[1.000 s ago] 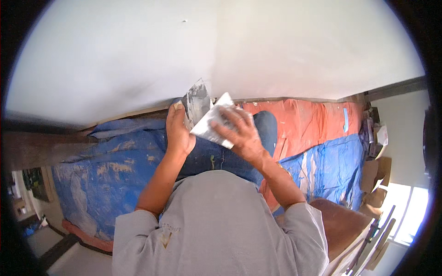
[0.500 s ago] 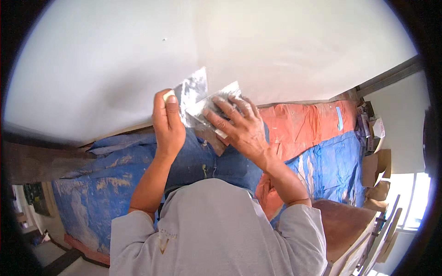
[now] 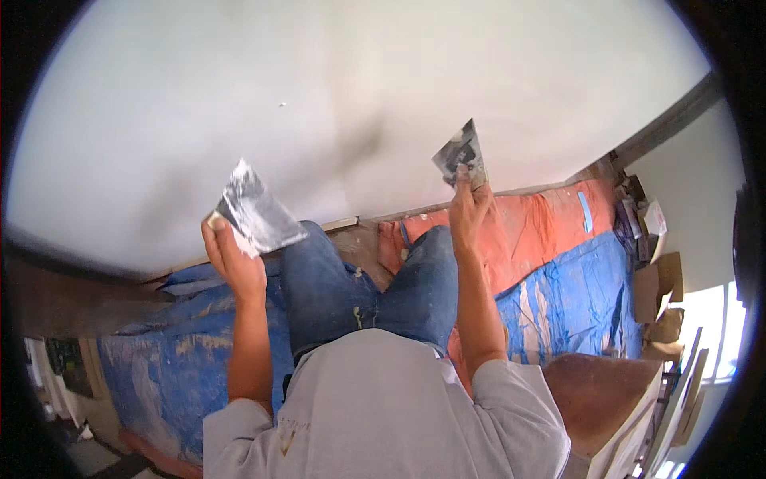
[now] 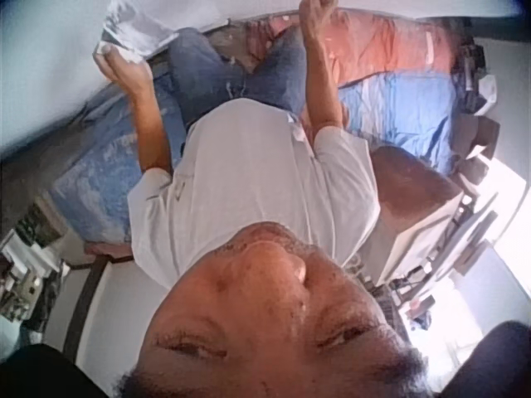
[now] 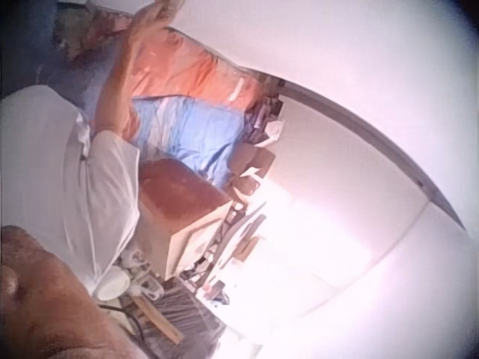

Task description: The person is using joint compound and spatulas to patch a wall.

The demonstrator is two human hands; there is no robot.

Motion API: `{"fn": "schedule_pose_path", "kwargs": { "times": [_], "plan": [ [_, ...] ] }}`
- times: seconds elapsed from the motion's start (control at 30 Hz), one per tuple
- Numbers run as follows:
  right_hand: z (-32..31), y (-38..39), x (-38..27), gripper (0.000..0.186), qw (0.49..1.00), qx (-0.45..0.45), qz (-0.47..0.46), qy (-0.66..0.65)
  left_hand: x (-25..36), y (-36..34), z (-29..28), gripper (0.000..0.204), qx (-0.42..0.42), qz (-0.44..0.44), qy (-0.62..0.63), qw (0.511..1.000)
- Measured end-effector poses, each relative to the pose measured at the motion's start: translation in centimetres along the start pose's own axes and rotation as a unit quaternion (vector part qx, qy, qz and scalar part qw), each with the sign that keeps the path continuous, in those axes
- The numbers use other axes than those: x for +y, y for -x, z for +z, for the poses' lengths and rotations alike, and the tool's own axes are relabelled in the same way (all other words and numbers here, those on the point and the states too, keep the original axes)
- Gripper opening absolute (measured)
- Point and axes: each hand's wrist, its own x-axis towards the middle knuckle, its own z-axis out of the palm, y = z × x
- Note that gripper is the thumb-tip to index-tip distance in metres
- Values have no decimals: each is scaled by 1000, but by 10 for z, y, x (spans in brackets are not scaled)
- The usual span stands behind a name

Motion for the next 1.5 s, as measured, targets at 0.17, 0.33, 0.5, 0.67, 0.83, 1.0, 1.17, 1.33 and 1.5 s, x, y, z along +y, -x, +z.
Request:
{"fn": "schedule_pose_path", "kwargs": {
  "times": [0.17, 0.33, 0.5, 0.67, 0.83, 1.0, 1.17, 1.33, 1.5],
  "plan": [
    [-30, -34, 53, 29, 991, 132, -17, -17, -37, 36, -44, 33, 11, -96, 13, 995],
    [-62, -67, 105, 34, 981, 177, -17, 75, -56, 55, -61, 37, 47, -153, 17, 987],
    [-29, -89, 102, 40, 977, 170, 12, 126, -59, 58, -81, 33, 3, -154, 27, 988],
    [69, -52, 107, 49, 935, 224, -118, 250, -57, 58, -62, 31, 8, -176, 33, 984],
    [53, -20, 105, 41, 939, 173, -224, 193, -46, 61, -59, 31, 19, -156, 35, 987],
    [-20, -92, 119, 35, 960, 272, 65, -3, -52, 61, -73, 28, 27, -163, 20, 986],
    [-2, -113, 122, 32, 964, 254, 63, -45, -61, 62, -82, 24, 47, -189, 17, 981],
    [120, -36, 64, 47, 950, 223, -97, 195, -67, 63, -79, 23, 60, -174, 40, 982],
    [220, 53, 11, 73, 966, 90, -140, 197, -66, 63, -78, 23, 40, -158, 38, 986]
  ]
}}
